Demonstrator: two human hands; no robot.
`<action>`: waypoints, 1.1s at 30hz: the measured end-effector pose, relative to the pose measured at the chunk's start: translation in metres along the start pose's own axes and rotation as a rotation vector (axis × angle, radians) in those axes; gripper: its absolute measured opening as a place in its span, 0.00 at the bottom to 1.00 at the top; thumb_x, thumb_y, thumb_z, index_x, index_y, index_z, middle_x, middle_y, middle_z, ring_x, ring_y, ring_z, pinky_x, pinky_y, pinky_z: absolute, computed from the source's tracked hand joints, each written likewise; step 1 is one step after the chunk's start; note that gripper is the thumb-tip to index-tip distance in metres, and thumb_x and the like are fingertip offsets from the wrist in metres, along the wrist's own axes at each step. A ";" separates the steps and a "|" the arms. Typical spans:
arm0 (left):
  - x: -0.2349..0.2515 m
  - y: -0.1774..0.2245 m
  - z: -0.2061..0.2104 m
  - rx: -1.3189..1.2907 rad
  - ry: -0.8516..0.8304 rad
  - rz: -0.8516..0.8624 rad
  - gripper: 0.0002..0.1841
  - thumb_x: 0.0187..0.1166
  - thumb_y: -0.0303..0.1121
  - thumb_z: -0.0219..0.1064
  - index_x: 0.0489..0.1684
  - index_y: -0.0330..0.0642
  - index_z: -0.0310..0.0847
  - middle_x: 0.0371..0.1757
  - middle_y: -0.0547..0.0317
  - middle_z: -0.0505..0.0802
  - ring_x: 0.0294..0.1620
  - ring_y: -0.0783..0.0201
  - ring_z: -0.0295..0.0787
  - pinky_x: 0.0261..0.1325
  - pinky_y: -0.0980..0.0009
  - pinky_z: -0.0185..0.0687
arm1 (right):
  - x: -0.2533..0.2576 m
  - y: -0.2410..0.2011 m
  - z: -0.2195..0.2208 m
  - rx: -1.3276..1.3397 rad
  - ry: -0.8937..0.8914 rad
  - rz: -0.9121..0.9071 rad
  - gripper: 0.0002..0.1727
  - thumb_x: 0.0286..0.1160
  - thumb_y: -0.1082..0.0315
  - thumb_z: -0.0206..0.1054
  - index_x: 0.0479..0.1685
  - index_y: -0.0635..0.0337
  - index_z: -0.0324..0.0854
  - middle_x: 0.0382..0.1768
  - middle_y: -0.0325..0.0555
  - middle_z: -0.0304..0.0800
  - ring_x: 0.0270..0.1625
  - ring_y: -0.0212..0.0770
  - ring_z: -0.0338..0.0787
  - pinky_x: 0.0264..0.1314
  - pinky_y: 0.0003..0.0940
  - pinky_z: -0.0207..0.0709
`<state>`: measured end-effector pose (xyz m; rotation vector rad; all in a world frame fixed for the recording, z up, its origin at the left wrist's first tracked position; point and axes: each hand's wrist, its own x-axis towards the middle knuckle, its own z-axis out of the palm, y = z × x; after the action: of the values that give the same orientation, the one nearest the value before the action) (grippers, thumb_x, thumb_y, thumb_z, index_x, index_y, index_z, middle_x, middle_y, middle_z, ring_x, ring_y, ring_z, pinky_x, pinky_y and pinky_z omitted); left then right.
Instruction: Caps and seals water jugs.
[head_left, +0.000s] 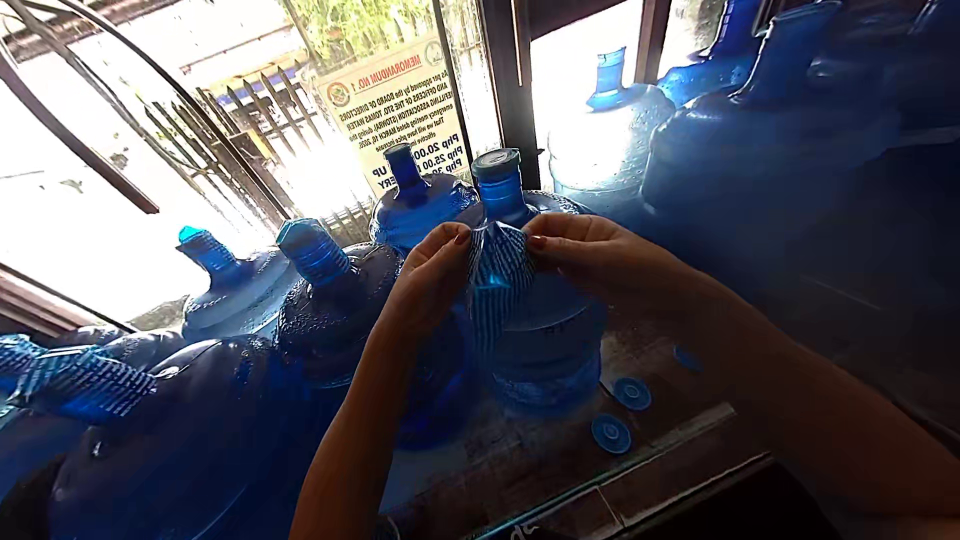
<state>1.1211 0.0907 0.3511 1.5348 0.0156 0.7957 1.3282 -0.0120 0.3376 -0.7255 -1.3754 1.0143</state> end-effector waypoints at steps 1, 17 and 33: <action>0.005 0.001 0.000 0.082 0.041 0.016 0.10 0.89 0.41 0.60 0.40 0.63 0.88 0.34 0.80 0.92 0.36 0.86 0.87 0.43 0.86 0.84 | 0.006 -0.002 -0.004 -0.024 0.019 -0.007 0.10 0.88 0.72 0.53 0.46 0.54 0.81 0.40 0.30 0.92 0.47 0.25 0.91 0.59 0.26 0.85; 0.141 0.015 -0.011 0.696 0.371 -0.387 0.10 0.92 0.33 0.51 0.50 0.39 0.77 0.32 0.63 0.79 0.27 0.73 0.74 0.31 0.78 0.69 | 0.106 -0.049 -0.056 -0.805 0.267 0.181 0.11 0.88 0.71 0.58 0.52 0.71 0.83 0.38 0.49 0.88 0.36 0.31 0.86 0.47 0.30 0.80; 0.109 -0.013 -0.014 0.548 0.406 -0.497 0.17 0.94 0.35 0.44 0.65 0.34 0.74 0.49 0.52 0.82 0.41 0.65 0.80 0.44 0.69 0.75 | 0.105 -0.042 -0.075 -0.886 -0.085 0.184 0.24 0.81 0.74 0.61 0.77 0.64 0.69 0.57 0.50 0.86 0.49 0.30 0.86 0.53 0.30 0.79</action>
<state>1.2024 0.1557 0.3889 1.7394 0.9455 0.7126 1.3993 0.0752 0.4132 -1.4886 -1.8646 0.5345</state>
